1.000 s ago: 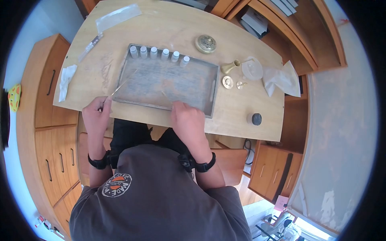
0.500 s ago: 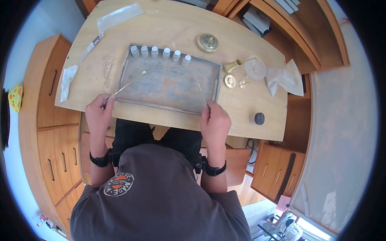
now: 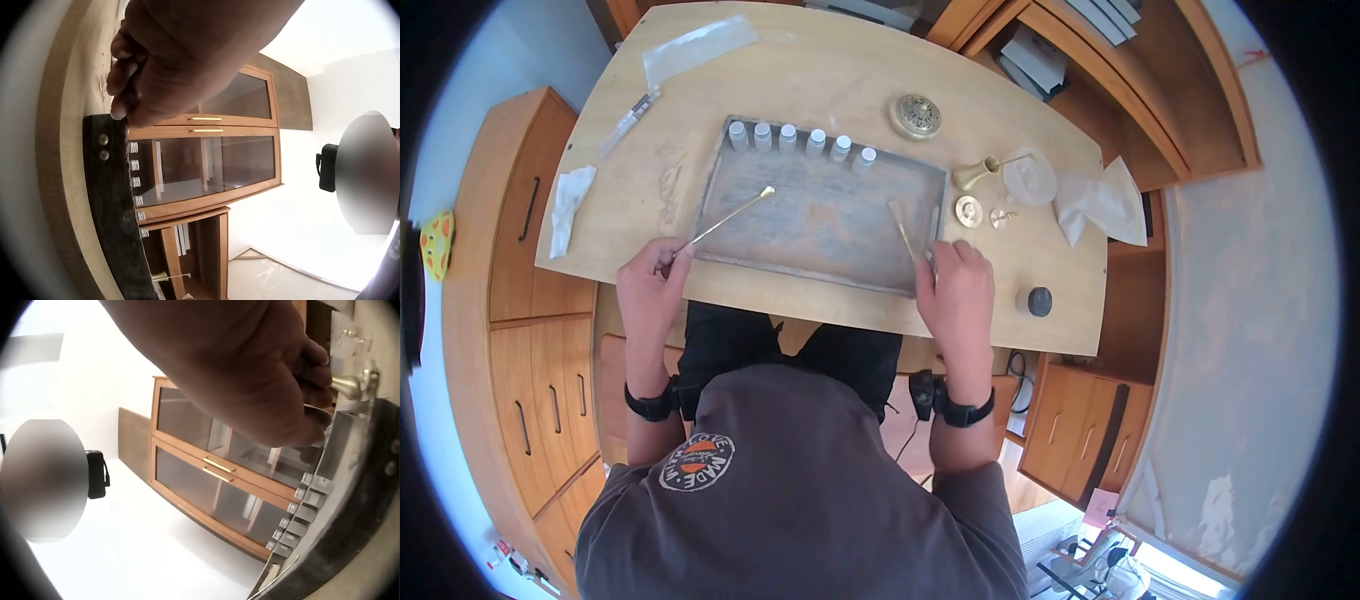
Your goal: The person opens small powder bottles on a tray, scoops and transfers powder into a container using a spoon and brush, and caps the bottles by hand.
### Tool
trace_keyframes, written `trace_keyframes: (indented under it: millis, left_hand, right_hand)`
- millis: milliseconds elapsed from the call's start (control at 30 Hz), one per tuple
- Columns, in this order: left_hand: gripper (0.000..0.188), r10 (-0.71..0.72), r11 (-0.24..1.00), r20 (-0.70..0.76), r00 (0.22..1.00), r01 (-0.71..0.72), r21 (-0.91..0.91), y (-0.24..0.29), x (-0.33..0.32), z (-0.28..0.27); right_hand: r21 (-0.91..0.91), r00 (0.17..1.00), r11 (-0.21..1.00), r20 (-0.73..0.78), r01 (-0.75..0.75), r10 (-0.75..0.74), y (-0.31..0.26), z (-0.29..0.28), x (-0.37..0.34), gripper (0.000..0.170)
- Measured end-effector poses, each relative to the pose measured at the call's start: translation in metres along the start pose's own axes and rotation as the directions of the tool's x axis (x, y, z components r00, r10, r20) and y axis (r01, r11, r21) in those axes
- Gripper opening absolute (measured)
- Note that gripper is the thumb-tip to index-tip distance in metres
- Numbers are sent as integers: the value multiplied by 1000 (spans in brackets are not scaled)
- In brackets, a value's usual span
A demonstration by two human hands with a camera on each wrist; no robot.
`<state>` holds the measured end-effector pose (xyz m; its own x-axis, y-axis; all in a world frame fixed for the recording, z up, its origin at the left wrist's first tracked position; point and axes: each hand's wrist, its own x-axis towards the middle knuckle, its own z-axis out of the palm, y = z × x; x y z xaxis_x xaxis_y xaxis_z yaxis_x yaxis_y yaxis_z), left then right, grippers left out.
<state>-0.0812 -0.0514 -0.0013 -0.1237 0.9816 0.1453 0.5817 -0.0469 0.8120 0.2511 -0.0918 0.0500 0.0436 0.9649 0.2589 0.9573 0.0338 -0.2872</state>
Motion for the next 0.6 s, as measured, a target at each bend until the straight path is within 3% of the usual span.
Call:
trace_keyframes:
  millis: [167, 333, 467, 533, 600]
  left_hand:
    - [21, 11, 1000, -10, 1000, -11, 21, 7, -3, -7]
    - [30, 6, 1000, -133, 991, -8, -12, 1, -11, -16]
    - [29, -28, 999, -190, 981, 19, -51, -4, -18, -28]
    - [27, -56, 997, -225, 973, 44, -57, -6, -19, -32]
    - [24, -1, 996, -256, 967, -23, -89, -6, -20, -26]
  right_hand:
    - [-2, 992, 995, 73, 103, -102, -13, -4, 63, 17]
    - [-66, 962, 981, 216, 183, -165, -20, 19, 117, 28]
    - [-54, 950, 977, 250, 209, -189, -26, 34, 133, 22]
    - [-171, 938, 954, 288, 247, -192, -20, 44, 136, 19]
    - [-169, 944, 954, 263, 247, -197, -15, 46, 134, 18]
